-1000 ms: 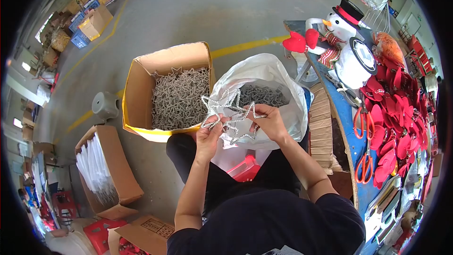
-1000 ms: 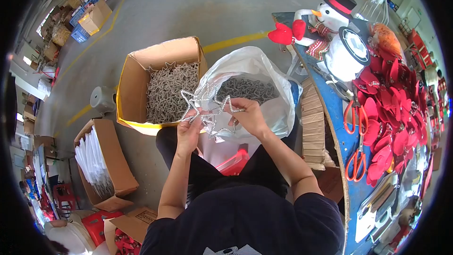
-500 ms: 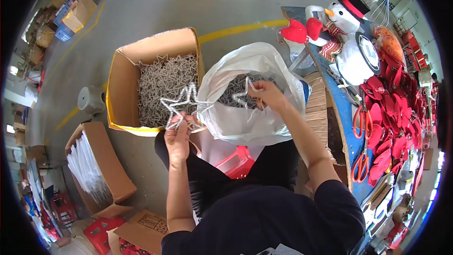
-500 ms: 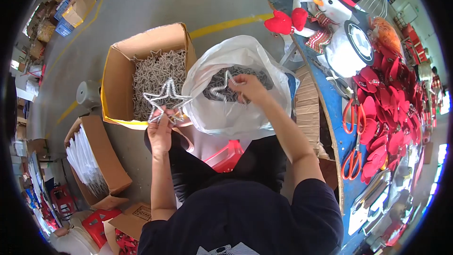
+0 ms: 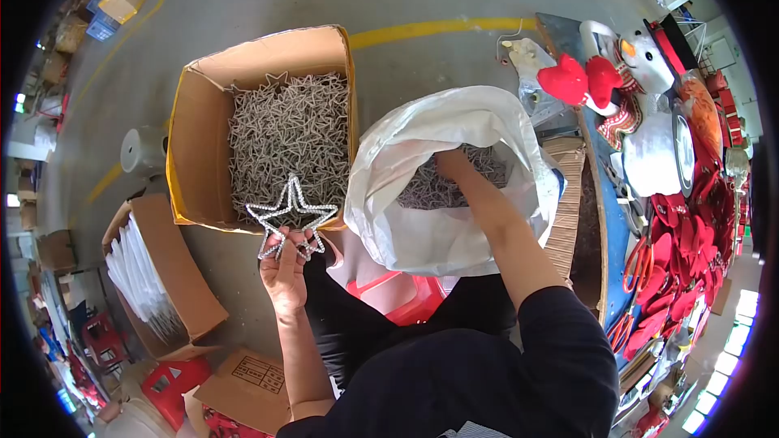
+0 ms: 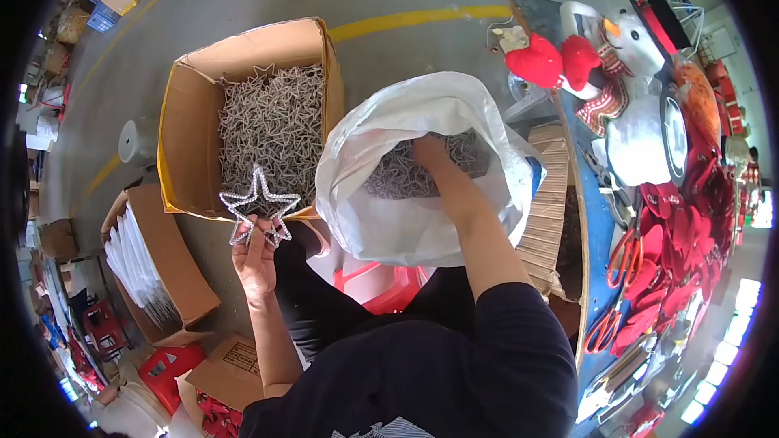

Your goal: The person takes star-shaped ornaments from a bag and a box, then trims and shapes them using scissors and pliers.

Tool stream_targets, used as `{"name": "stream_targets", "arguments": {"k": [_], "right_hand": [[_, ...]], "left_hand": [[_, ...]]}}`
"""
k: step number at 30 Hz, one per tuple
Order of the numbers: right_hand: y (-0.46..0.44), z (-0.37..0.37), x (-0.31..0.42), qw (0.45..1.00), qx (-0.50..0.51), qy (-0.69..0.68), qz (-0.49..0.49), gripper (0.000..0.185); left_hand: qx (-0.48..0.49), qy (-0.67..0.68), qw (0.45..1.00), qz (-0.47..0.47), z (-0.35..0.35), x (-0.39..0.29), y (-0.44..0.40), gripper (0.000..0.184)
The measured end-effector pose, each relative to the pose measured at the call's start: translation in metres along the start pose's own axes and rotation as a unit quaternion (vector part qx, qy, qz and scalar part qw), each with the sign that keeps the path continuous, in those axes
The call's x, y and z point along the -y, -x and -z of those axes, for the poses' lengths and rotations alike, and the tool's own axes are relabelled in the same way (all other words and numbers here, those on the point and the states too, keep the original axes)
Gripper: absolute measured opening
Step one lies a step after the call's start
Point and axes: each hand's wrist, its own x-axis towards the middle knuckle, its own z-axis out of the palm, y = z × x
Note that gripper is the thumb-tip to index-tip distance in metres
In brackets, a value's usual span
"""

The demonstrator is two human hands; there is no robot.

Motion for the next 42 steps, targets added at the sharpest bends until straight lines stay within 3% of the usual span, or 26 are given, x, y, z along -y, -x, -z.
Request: {"name": "stream_targets", "arguments": {"k": [2, 5, 8, 11, 13, 15, 18, 21, 22, 25, 27, 31, 32, 35, 36, 42], "right_hand": [[0.001, -0.003, 0.003, 0.999, -0.007, 0.047, -0.009, 0.028], [0.009, 0.024, 0.018, 0.996, 0.074, 0.004, -0.053, 0.032], [0.054, 0.096, 0.056, 0.999, 0.005, -0.025, -0.035, 0.031], [0.110, 0.132, 0.068, 0.991, -0.128, -0.042, 0.023, 0.029], [0.141, 0.154, 0.075, 0.981, -0.155, -0.115, 0.022, 0.025], [0.165, 0.165, 0.073, 0.976, -0.201, -0.086, -0.003, 0.020], [0.196, 0.195, 0.085, 0.936, -0.310, -0.166, 0.013, 0.017], [0.200, 0.209, 0.073, 0.921, -0.294, -0.255, -0.018, 0.015], [0.210, 0.222, 0.090, 0.886, -0.269, -0.377, -0.031, 0.014], [0.227, 0.254, 0.112, 0.827, -0.183, -0.528, -0.065, 0.015], [0.222, 0.256, 0.122, 0.759, -0.153, -0.631, -0.051, 0.015], [0.204, 0.249, 0.151, 0.669, -0.055, -0.740, -0.028, 0.022], [0.194, 0.242, 0.152, 0.663, -0.010, -0.748, 0.026, 0.019], [0.166, 0.227, 0.175, 0.659, 0.053, -0.750, 0.035, 0.017], [0.161, 0.224, 0.190, 0.656, 0.040, -0.754, 0.005, 0.016], [0.123, 0.206, 0.246, 0.661, 0.059, -0.748, 0.028, 0.014]], "left_hand": [[-0.016, -0.002, 1.000, 0.004, 0.002, 0.001, -0.003, 0.023], [-0.022, -0.001, 1.000, 0.007, 0.006, 0.002, -0.002, 0.022], [-0.021, 0.026, 0.999, 0.013, 0.009, 0.009, -0.001, 0.023], [-0.015, 0.065, 0.998, 0.005, -0.002, 0.006, 0.005, 0.023], [0.002, 0.092, 0.996, 0.002, -0.001, 0.002, 0.010, 0.024], [0.020, 0.097, 0.995, -0.017, 0.002, 0.002, 0.011, 0.026], [0.021, 0.100, 0.994, -0.022, 0.000, -0.012, 0.017, 0.023], [0.029, 0.101, 0.994, -0.038, -0.001, -0.024, 0.021, 0.022], [0.029, 0.097, 0.994, -0.048, 0.000, -0.026, 0.023, 0.022], [0.027, 0.087, 0.994, -0.055, 0.000, -0.033, 0.033, 0.020], [0.023, 0.088, 0.994, -0.051, 0.000, -0.037, 0.037, 0.017], [0.020, 0.096, 0.994, -0.047, 0.010, -0.040, 0.043, 0.016], [0.004, 0.101, 0.994, -0.047, 0.014, -0.040, 0.044, 0.017], [0.003, 0.118, 0.991, -0.062, 0.017, -0.048, 0.049, 0.018], [0.005, 0.116, 0.991, -0.073, 0.022, -0.050, 0.050, 0.018], [-0.033, 0.105, 0.990, -0.092, 0.052, -0.055, 0.054, 0.017]]}}
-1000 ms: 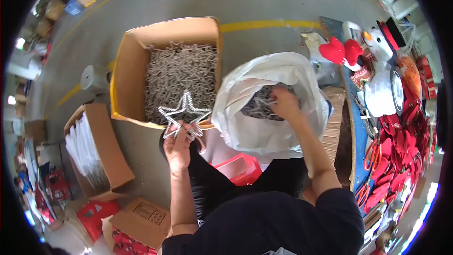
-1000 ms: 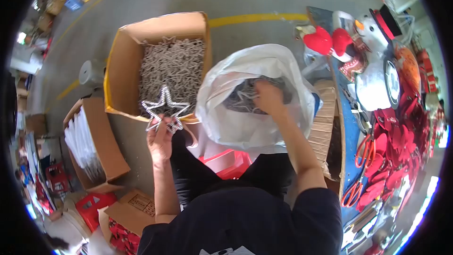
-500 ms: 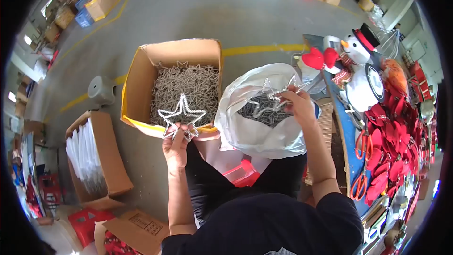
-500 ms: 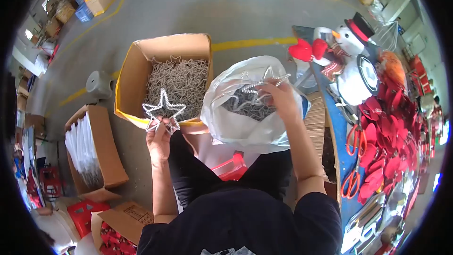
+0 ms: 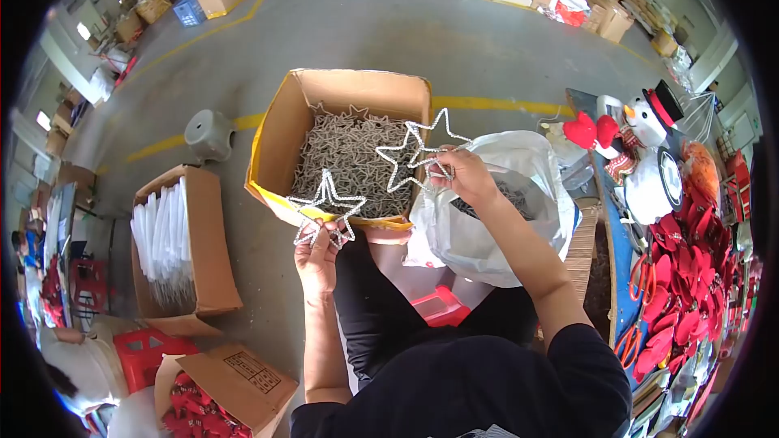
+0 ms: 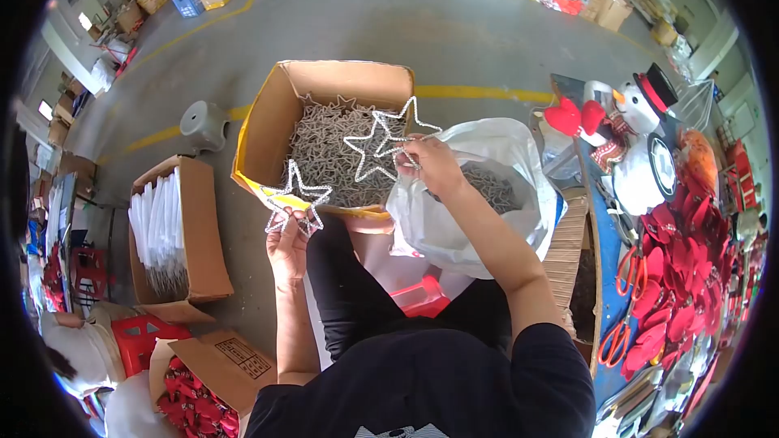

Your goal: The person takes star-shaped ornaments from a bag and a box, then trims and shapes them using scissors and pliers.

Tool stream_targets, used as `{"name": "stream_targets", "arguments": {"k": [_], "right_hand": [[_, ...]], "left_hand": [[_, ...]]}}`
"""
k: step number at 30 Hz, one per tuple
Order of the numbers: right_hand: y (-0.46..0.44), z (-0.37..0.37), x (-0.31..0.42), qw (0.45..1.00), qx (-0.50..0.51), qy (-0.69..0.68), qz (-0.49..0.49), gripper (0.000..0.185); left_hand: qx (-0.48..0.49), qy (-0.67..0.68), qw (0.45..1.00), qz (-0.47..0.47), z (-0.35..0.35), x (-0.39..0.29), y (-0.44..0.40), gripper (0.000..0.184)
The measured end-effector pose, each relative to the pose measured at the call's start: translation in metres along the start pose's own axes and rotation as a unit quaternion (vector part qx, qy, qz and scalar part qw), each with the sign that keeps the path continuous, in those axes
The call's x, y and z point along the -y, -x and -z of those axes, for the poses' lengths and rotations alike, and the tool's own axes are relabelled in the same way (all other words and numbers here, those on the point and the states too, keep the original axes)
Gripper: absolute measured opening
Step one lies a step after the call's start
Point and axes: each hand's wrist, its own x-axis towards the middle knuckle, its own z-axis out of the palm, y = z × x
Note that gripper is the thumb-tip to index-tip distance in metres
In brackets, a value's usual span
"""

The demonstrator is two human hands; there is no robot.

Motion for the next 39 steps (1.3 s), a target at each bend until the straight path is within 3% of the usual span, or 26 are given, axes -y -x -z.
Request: {"name": "stream_targets", "arguments": {"k": [6, 9, 13, 21, 22, 28, 35, 36, 37, 38, 39], "right_hand": [[-0.013, -0.040, -0.008, 0.998, 0.033, 0.047, 0.006, 0.024], [-0.021, -0.047, -0.018, 0.995, 0.049, 0.089, 0.011, 0.019], [-0.024, -0.060, -0.025, 0.988, 0.052, 0.141, 0.040, 0.022], [-0.040, -0.080, -0.031, 0.977, 0.074, 0.191, 0.060, 0.034], [-0.045, -0.081, -0.034, 0.978, 0.073, 0.182, 0.068, 0.031], [-0.059, -0.086, -0.035, 0.982, 0.057, 0.170, 0.064, 0.031], [-0.079, -0.072, -0.044, 0.983, 0.026, 0.156, 0.089, 0.037], [-0.086, -0.069, -0.041, 0.975, -0.007, 0.211, 0.075, 0.041], [-0.105, -0.059, -0.055, 0.897, -0.118, 0.396, 0.159, 0.043], [-0.132, -0.042, -0.082, 0.765, -0.222, 0.558, 0.232, 0.045], [-0.120, -0.053, -0.070, 0.694, -0.239, 0.612, 0.294, 0.046]], "left_hand": [[-0.025, 0.004, 0.999, -0.020, 0.018, -0.010, -0.003, 0.017], [-0.022, 0.000, 0.999, -0.030, 0.023, -0.015, -0.012, 0.017], [-0.083, -0.044, 0.994, -0.051, 0.019, -0.013, -0.034, 0.016], [-0.047, -0.138, 0.986, -0.086, -0.015, 0.011, -0.104, 0.023], [-0.017, -0.117, 0.987, -0.110, -0.019, 0.014, -0.110, 0.026], [-0.049, -0.097, 0.991, -0.077, -0.026, 0.019, -0.118, 0.034], [-0.110, -0.201, 0.936, -0.266, -0.008, 0.025, -0.133, 0.029], [-0.106, -0.293, 0.896, -0.315, -0.011, 0.015, -0.128, 0.028], [-0.111, -0.293, 0.898, -0.309, -0.007, 0.014, -0.127, 0.028], [-0.114, -0.294, 0.900, -0.302, -0.002, 0.015, -0.126, 0.028], [-0.117, -0.294, 0.901, -0.296, 0.003, 0.016, -0.127, 0.028]]}}
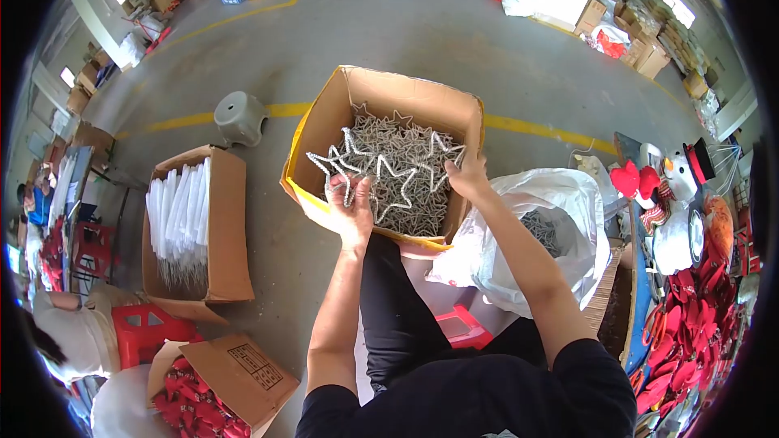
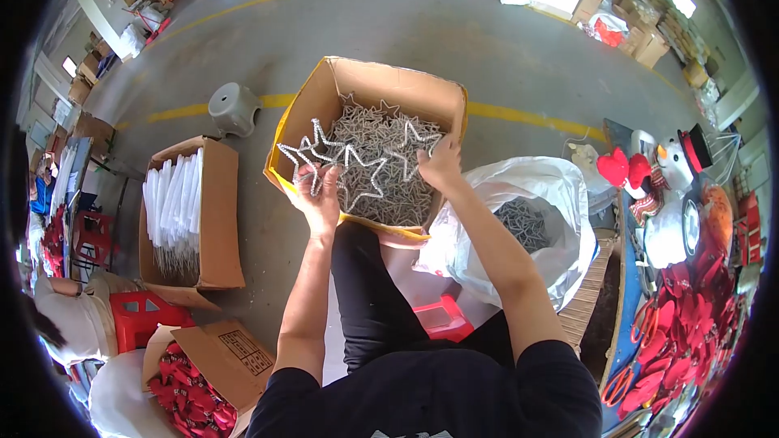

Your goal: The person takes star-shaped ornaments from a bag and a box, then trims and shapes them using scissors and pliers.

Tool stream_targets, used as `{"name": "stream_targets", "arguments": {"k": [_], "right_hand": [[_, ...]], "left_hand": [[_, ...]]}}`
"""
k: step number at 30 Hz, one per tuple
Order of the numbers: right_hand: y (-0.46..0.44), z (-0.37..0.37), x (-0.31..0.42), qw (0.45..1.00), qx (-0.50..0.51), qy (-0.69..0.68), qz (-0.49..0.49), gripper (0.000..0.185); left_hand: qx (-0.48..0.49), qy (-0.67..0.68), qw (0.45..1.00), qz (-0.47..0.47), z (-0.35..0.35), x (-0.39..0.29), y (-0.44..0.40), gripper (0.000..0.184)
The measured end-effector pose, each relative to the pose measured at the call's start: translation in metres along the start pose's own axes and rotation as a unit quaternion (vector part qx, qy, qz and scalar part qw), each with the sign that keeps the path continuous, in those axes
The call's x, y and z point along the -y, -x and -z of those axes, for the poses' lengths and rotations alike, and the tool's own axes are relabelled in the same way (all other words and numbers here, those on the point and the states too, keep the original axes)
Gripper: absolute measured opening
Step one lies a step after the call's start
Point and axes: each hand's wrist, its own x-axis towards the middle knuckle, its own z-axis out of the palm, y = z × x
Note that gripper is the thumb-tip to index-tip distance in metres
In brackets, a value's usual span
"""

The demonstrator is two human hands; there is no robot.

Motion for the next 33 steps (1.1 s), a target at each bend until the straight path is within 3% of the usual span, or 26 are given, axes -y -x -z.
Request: {"name": "stream_targets", "arguments": {"k": [1, 2, 4, 7, 15, 25, 33], "right_hand": [[0.000, 0.019, 0.017, 0.993, -0.060, 0.078, 0.058, 0.047], [-0.003, 0.030, 0.029, 0.993, 0.029, -0.083, 0.077, 0.043], [-0.010, 0.046, 0.046, 0.892, 0.207, -0.388, 0.103, 0.035], [-0.010, 0.093, 0.077, 0.774, 0.413, -0.481, 0.016, 0.021], [0.002, 0.126, 0.082, 0.783, 0.435, -0.441, 0.065, 0.015], [0.017, 0.149, 0.071, 0.791, 0.424, -0.430, 0.100, 0.017], [0.034, 0.154, 0.067, 0.820, 0.363, -0.416, 0.148, 0.014]], "left_hand": [[0.017, -0.004, 1.000, 0.007, 0.005, 0.007, 0.001, 0.028], [0.038, 0.059, 0.995, 0.074, 0.007, -0.002, 0.000, 0.028], [0.076, 0.182, 0.958, 0.211, 0.011, -0.026, 0.003, 0.027], [0.149, 0.233, 0.923, 0.268, 0.018, -0.032, 0.004, 0.027], [0.228, 0.300, 0.852, 0.364, 0.018, -0.060, 0.008, 0.026], [0.233, 0.203, 0.893, 0.327, 0.015, -0.076, 0.016, 0.035], [0.248, 0.193, 0.892, 0.324, 0.009, -0.092, 0.022, 0.035]]}}
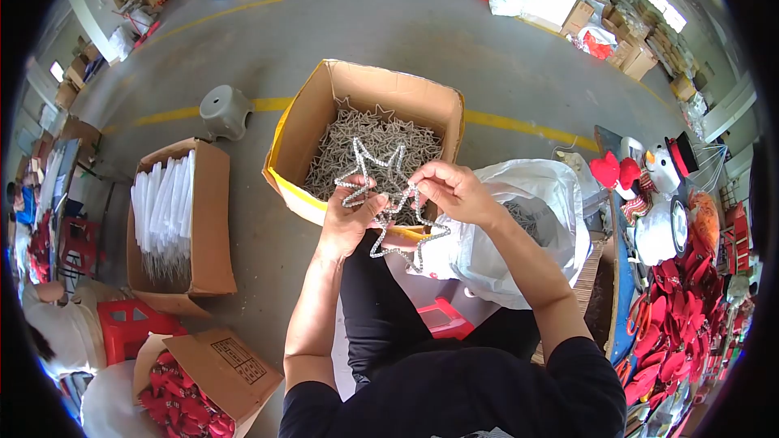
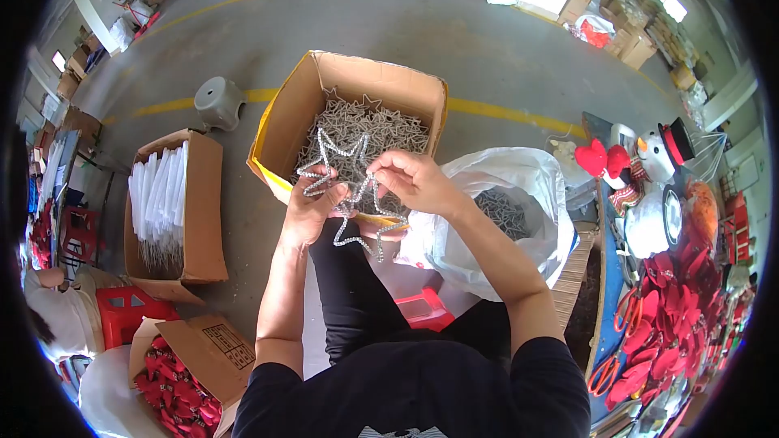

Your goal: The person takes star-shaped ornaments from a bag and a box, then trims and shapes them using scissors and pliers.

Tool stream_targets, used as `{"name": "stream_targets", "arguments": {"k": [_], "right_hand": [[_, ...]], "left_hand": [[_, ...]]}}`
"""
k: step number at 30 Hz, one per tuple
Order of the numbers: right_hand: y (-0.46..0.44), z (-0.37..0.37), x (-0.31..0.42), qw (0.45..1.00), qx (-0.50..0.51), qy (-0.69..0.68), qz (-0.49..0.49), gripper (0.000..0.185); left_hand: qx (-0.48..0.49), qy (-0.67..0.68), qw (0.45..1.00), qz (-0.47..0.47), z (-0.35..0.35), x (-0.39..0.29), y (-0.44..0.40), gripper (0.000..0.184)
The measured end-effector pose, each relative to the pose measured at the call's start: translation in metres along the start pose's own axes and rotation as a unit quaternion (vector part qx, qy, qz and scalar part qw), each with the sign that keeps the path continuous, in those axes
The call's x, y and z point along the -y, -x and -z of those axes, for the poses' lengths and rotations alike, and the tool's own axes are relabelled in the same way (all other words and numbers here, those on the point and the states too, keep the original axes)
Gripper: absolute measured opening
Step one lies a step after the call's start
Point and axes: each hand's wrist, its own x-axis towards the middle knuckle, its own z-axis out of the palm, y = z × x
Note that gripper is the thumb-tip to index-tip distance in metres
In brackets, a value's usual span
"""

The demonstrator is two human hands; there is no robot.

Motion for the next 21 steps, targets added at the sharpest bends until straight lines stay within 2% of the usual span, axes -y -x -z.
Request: {"name": "stream_targets", "arguments": {"k": [10, 16, 21], "right_hand": [[0.011, -0.010, -0.013, 0.994, -0.073, 0.081, 0.008, 0.010], [0.011, -0.020, -0.019, 0.977, -0.114, 0.145, 0.109, 0.011], [-0.002, -0.026, -0.029, 0.988, -0.135, 0.049, 0.058, 0.011]], "left_hand": [[-0.016, -0.051, 0.998, -0.018, -0.015, -0.008, 0.009, 0.031], [-0.014, -0.081, 0.995, -0.061, -0.009, -0.002, 0.006, 0.028], [-0.074, -0.027, 0.991, -0.111, -0.005, -0.008, -0.002, 0.014]]}}
